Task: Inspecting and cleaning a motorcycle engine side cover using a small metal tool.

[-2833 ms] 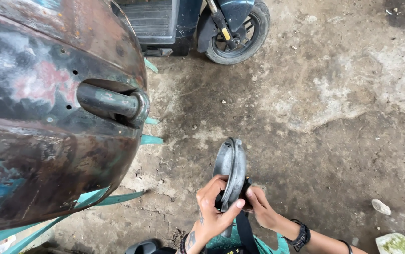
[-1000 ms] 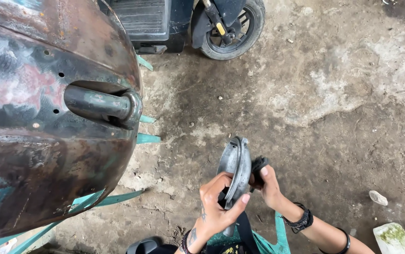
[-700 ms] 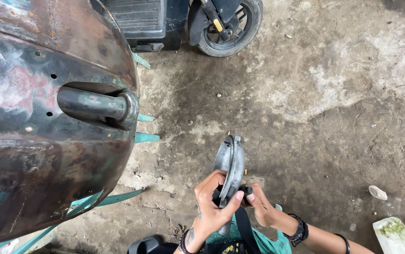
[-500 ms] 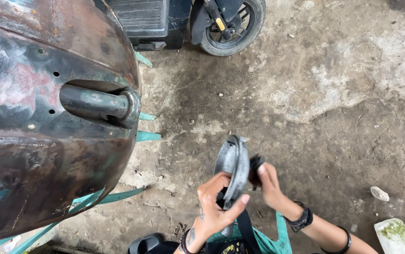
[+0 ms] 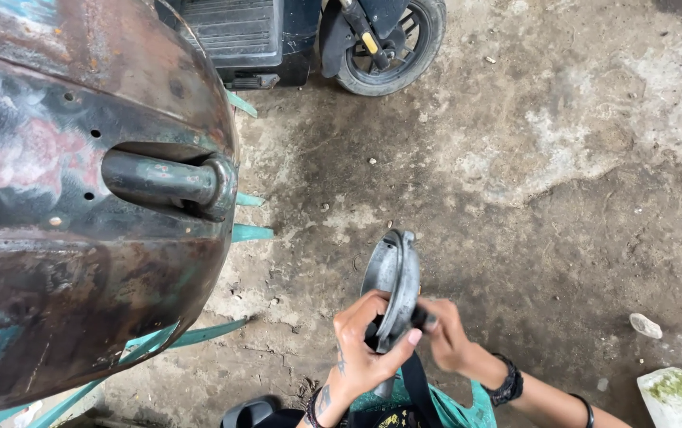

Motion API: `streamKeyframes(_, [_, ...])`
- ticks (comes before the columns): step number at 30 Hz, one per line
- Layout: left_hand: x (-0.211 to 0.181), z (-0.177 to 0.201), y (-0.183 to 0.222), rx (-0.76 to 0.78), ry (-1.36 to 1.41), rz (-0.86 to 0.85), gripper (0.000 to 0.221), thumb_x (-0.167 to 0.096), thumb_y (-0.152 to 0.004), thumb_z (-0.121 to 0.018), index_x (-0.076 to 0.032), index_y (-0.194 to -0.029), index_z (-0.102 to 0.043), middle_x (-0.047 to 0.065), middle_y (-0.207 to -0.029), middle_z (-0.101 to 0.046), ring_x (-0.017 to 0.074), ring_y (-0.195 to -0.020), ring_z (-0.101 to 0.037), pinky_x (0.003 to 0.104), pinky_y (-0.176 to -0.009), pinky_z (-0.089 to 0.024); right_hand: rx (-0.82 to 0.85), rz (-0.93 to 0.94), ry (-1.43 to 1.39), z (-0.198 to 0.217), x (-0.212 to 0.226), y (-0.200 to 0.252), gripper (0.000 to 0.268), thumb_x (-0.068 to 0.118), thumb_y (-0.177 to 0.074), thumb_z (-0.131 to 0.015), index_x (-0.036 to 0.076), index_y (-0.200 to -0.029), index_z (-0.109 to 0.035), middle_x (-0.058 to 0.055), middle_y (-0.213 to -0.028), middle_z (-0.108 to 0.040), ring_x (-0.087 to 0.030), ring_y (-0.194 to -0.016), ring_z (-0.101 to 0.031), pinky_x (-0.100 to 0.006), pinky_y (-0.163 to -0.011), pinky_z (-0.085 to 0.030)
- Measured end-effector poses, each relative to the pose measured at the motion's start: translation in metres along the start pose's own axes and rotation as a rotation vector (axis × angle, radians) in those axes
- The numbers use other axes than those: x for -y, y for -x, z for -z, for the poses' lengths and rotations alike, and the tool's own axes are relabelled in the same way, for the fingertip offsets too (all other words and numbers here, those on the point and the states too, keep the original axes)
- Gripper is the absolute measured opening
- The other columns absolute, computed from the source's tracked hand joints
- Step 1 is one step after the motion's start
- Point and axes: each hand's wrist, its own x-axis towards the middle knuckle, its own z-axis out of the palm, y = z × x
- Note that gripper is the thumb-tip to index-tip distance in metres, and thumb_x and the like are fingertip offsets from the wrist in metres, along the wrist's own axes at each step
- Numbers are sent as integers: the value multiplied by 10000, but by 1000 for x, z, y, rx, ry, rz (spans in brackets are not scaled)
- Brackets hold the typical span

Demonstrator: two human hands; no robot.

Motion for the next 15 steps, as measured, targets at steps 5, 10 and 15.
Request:
streamKeyframes(5, [-14, 0, -5, 95, 6, -38, 402, -343, -957, -684, -41, -749, -519, 99, -739, -580, 193, -624, -555, 299, -526, -415, -240, -141, 86, 18, -39, 41, 440, 420, -1117, -318, 134, -806, -442, 47, -663, -352, -80, -531, -264, -259, -476, -262])
streamKeyframes(10, [7, -8, 5, -94, 108, -30, 490, -495, -929, -647, -122, -669, -465, -10, -611, -426, 150, -548, -463, 293, -498, -435, 6, 48, -57, -14, 0, 19, 520, 389, -1141, -315, 92, -760, -506, 44, -548, -416, -86, -364, -347, -243, -308, -251])
streamKeyframes(15, [-7, 2, -1, -65, 56, -42, 463, -374, -915, -690, -82, -656, -441, 66, -645, -534, 166, -539, -507, 286, -479, -363, -114, -150, -42, 0, -24, 27, 519, 391, -1114, -329, 178, -642, -358, 67, -562, -266, -94, -447, -227, -279, -405, -191])
